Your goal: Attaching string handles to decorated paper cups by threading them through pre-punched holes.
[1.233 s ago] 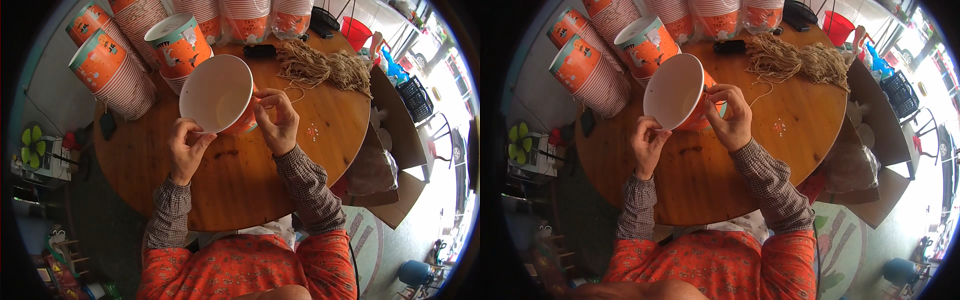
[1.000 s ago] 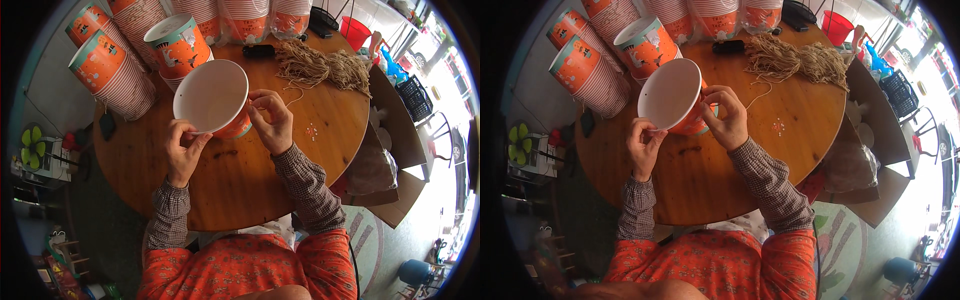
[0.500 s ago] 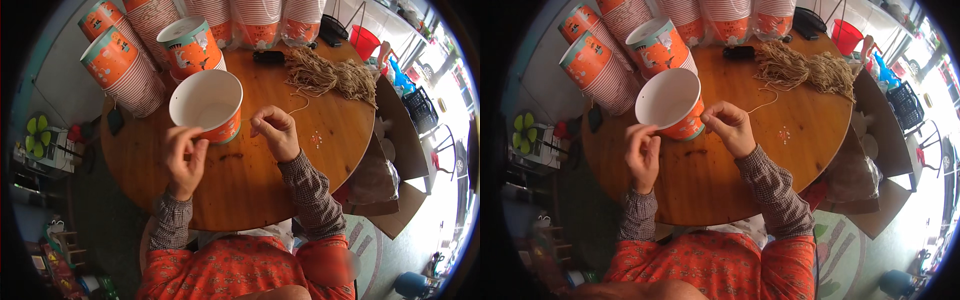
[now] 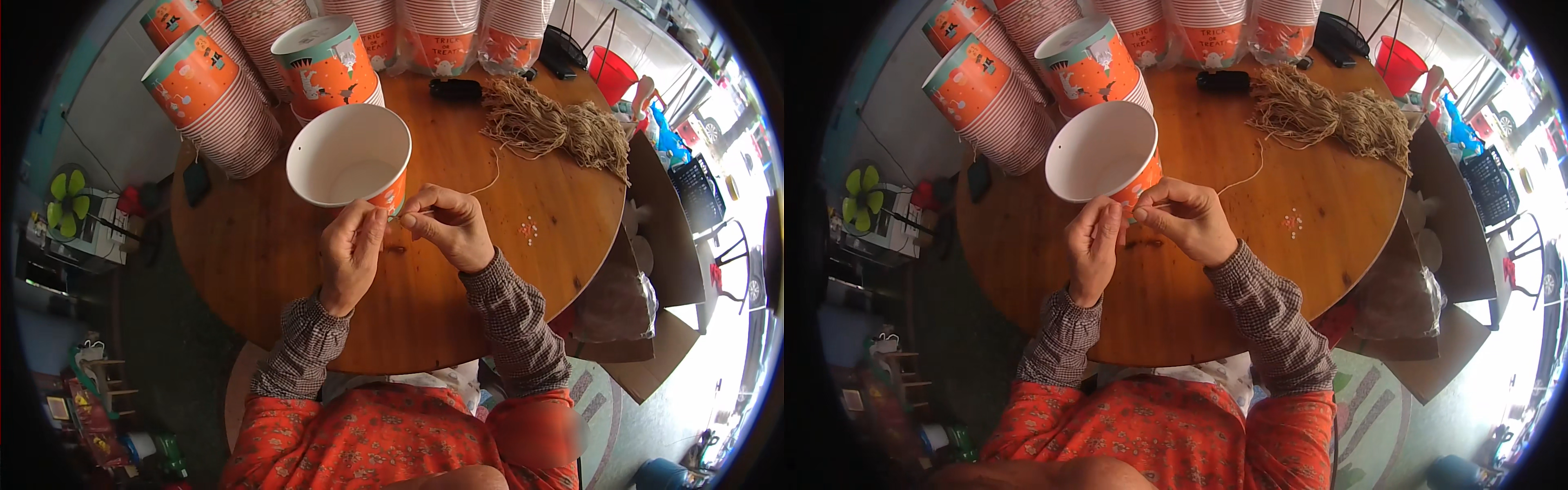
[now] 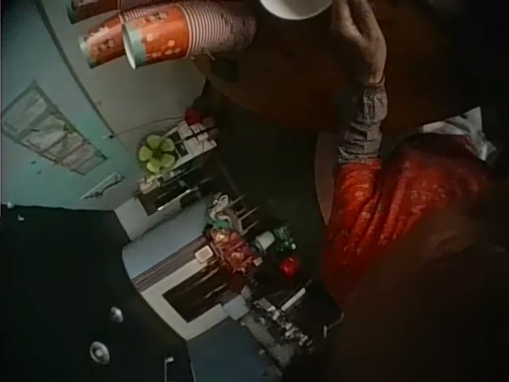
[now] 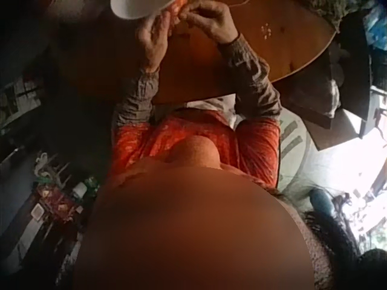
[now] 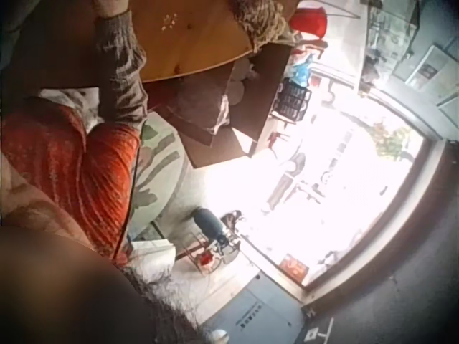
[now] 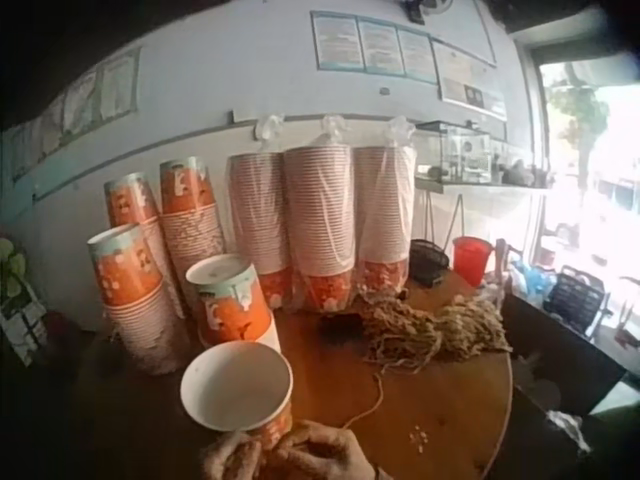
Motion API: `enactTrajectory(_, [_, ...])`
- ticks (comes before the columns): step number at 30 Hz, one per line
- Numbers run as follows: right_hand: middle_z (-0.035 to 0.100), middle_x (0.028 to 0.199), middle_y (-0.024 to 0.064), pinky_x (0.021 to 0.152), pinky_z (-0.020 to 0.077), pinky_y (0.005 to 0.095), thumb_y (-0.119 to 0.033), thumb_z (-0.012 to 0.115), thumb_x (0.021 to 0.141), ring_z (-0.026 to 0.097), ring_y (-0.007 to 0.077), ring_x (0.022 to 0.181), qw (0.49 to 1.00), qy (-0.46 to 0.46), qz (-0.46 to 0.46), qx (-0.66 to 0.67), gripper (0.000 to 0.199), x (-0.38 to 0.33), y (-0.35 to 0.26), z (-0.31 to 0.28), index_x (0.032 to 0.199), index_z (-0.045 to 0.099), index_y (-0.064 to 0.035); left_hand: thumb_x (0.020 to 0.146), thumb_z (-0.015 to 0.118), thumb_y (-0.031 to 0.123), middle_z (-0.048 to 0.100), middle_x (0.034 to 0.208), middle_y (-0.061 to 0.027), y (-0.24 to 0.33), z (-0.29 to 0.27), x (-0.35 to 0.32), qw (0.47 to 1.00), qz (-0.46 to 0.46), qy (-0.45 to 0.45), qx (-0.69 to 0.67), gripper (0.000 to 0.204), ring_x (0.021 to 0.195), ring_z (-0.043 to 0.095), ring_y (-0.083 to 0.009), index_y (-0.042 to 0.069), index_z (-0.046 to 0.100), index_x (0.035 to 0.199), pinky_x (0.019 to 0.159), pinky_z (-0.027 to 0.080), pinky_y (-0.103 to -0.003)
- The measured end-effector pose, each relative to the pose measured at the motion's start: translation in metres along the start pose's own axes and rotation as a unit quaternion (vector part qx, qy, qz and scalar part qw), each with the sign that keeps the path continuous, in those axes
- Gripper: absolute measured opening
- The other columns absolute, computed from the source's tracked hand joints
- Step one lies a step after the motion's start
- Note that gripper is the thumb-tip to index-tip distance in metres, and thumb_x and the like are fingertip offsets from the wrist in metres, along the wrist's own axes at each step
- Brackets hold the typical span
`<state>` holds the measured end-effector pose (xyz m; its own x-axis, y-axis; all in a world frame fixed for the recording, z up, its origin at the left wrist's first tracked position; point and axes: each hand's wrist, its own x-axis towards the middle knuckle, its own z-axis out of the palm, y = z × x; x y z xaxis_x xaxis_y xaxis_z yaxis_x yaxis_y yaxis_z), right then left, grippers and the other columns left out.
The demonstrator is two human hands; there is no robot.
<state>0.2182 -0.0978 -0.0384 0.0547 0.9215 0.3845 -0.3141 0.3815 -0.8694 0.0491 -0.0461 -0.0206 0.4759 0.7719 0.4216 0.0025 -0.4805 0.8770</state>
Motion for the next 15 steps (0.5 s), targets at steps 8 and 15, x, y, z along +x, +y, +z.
enactTrajectory(8, [0.068,0.093,0.0043,0.077,0.0532,0.0208,-0.002,0.066,0.088,0.064,0.0084,0.086,0.999,0.011,0.035,0.030,0.012,0.003,0.002,0.001,0.100,0.065,0.0027,0.095,0.056,0.006,0.053,0.081,-0.0026,-0.008,-0.003,0.000,0.999,0.051,0.017,0.001,0.010,0.067,0.047,-0.0074,0.000,0.054,0.088,0.060,0.041,-0.022])
enactTrajectory(15, [0.070,0.092,0.0062,0.079,0.0540,0.0218,-0.003,0.068,0.087,0.065,0.0090,0.085,0.997,0.028,0.054,-0.044,0.014,0.003,0.004,-0.004,0.099,0.066,0.0040,0.092,0.060,0.004,0.057,0.084,-0.0076,-0.010,-0.002,0.001,0.994,0.085,0.011,0.062,0.007,0.072,0.055,-0.0163,0.000,0.055,0.090,0.065,0.046,-0.027])
